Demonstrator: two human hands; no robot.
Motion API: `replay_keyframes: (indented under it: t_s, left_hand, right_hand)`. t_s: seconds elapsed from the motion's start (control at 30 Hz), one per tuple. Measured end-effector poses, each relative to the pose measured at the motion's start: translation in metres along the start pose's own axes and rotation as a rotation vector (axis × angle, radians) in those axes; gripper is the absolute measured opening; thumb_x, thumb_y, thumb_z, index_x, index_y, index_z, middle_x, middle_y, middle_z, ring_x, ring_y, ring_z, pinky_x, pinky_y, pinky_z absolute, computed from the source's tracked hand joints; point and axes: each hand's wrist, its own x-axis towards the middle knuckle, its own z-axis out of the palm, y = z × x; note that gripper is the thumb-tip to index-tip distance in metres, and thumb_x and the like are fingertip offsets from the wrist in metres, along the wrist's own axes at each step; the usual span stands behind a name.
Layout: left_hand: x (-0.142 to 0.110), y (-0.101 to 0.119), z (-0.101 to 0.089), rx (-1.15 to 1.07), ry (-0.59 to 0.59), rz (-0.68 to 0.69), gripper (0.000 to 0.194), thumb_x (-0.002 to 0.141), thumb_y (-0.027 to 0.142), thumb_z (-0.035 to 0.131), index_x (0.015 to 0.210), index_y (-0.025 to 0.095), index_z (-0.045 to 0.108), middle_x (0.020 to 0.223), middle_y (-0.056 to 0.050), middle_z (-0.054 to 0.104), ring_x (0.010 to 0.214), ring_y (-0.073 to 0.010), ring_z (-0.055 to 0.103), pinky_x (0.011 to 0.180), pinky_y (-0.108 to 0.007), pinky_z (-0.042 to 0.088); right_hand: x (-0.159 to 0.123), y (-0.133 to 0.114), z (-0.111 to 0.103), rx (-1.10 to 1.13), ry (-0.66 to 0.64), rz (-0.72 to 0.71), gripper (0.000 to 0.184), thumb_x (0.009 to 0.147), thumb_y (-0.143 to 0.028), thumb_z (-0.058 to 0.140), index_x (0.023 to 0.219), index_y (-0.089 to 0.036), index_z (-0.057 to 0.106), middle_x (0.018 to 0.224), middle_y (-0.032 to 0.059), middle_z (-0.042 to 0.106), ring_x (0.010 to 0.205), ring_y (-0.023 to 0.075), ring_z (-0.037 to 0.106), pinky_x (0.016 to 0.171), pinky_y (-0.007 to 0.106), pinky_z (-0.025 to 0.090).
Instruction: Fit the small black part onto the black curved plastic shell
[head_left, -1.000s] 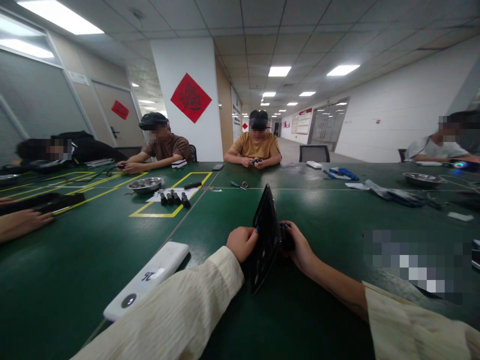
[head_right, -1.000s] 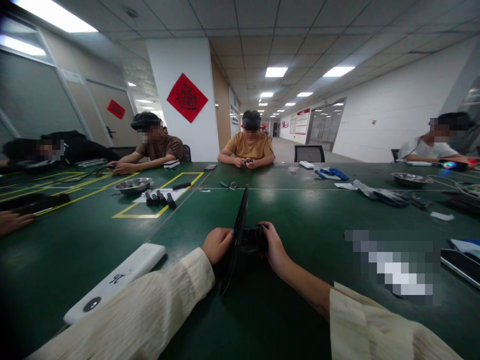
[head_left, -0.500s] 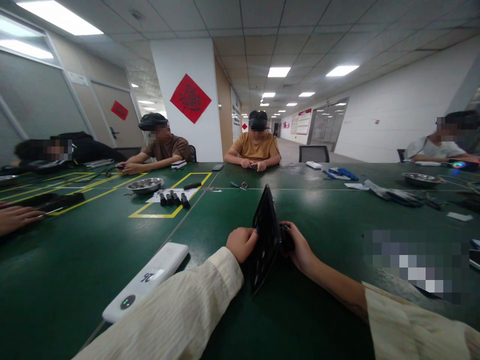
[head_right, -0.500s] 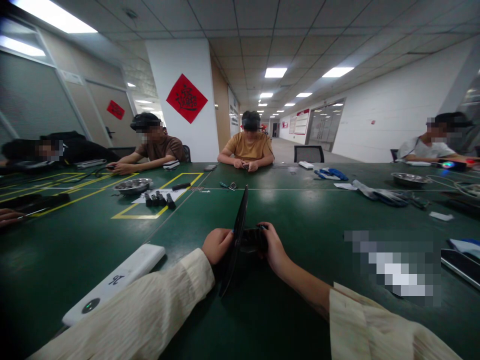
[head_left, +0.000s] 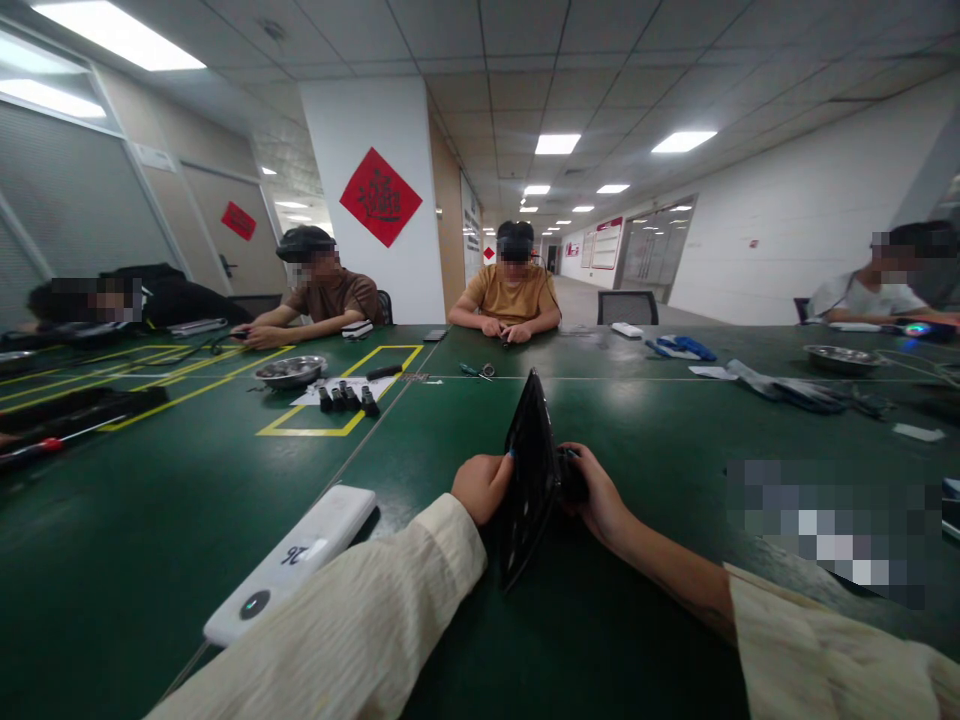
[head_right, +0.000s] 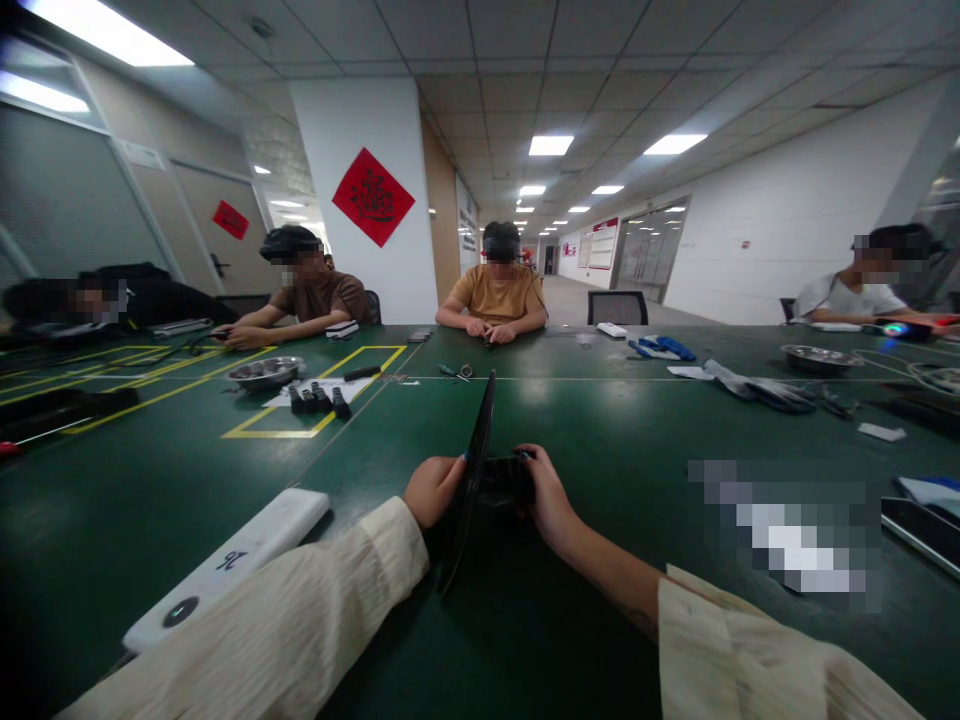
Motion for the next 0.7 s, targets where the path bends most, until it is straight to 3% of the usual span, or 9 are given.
replay_keyframes:
  t_s: [0.7]
  left_hand:
    - [-0.0003,-0.0015,-0.0013,0.001,-0.005,0.023,0.047,0.087,0.034,0.025,0.059,0.015,0.058,0.058,-0.004,0.055,0.057,-0.0136,0.049,0.055,-0.024,0.028]
  right_hand:
    - [0.0003,-0.0001,0.0,0.019,0.004,0.014,0.025,0.07,-0.037,0.051,0.092,-0.024,0.047,0.062,-0.0047,0.051,0.046,0.0127,0.049,0.033,0.02,0.029]
